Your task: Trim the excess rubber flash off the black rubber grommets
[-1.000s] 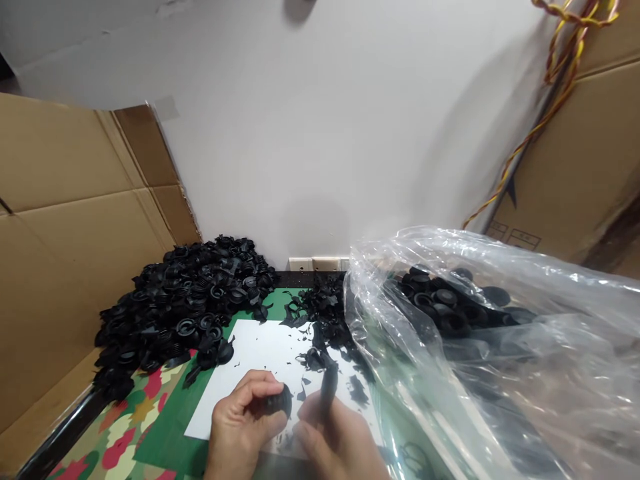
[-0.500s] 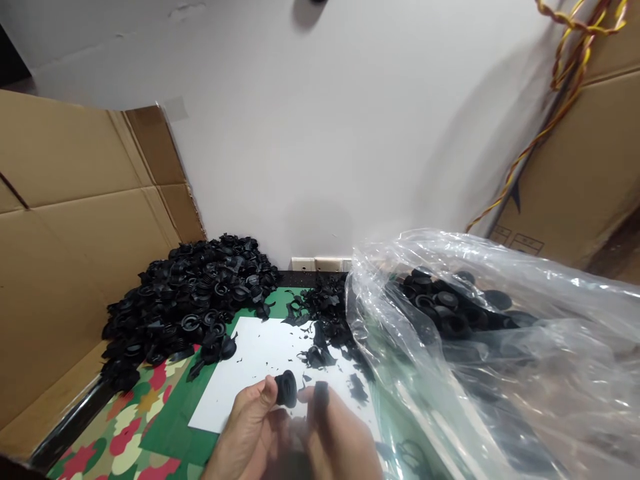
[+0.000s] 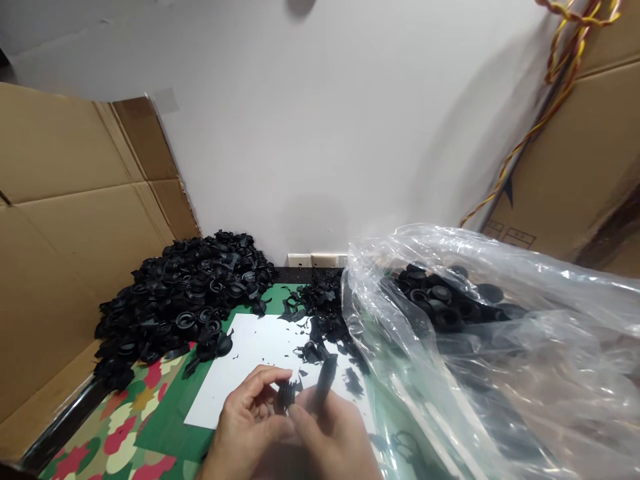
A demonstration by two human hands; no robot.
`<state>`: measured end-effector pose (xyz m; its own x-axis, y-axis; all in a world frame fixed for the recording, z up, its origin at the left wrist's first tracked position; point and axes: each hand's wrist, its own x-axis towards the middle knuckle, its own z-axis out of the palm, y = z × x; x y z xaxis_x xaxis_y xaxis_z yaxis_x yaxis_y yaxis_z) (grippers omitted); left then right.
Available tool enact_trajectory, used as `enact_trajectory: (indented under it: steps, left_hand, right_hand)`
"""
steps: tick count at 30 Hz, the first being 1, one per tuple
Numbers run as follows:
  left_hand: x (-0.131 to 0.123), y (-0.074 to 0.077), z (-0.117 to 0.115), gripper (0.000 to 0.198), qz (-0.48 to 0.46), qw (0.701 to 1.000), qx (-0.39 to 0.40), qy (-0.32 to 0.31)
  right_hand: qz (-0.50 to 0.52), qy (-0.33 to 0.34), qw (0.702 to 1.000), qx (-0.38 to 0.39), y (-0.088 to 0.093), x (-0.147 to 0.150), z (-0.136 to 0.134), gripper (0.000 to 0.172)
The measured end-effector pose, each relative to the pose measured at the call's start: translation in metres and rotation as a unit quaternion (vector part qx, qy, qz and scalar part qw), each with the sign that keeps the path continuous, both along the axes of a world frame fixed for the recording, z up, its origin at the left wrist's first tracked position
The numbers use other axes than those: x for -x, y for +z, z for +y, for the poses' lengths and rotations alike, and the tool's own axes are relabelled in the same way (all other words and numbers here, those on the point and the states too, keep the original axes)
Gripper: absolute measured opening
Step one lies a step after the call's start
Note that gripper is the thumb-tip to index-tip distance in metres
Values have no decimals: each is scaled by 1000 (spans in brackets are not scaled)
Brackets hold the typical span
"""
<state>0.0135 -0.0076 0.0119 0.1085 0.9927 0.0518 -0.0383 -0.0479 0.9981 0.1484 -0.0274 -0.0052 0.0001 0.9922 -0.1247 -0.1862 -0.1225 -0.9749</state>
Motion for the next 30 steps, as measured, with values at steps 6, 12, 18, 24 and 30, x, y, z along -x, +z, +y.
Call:
enact_trajectory:
  steps: [6, 12, 18, 24, 30]
  left_hand:
    - [0, 3, 3, 34, 11, 1000, 1, -2]
    - [0, -5, 4, 29, -86, 989, 116, -4]
    - [-2, -10, 3, 32, -144, 979, 143, 13]
    - [-1, -14, 5, 24, -114, 988, 106, 17]
    - [0, -12, 8, 9, -51, 997, 37, 42]
  right_hand:
    - [23, 32, 999, 4, 0, 0, 2, 43]
    - [-15, 13, 1000, 12, -1, 2, 1, 46]
    - [14, 16, 999, 36, -6, 5, 5, 52]
    - [25, 5, 999, 42, -8, 8, 6, 51]
    - [32, -8, 998, 54, -7, 7, 7, 48]
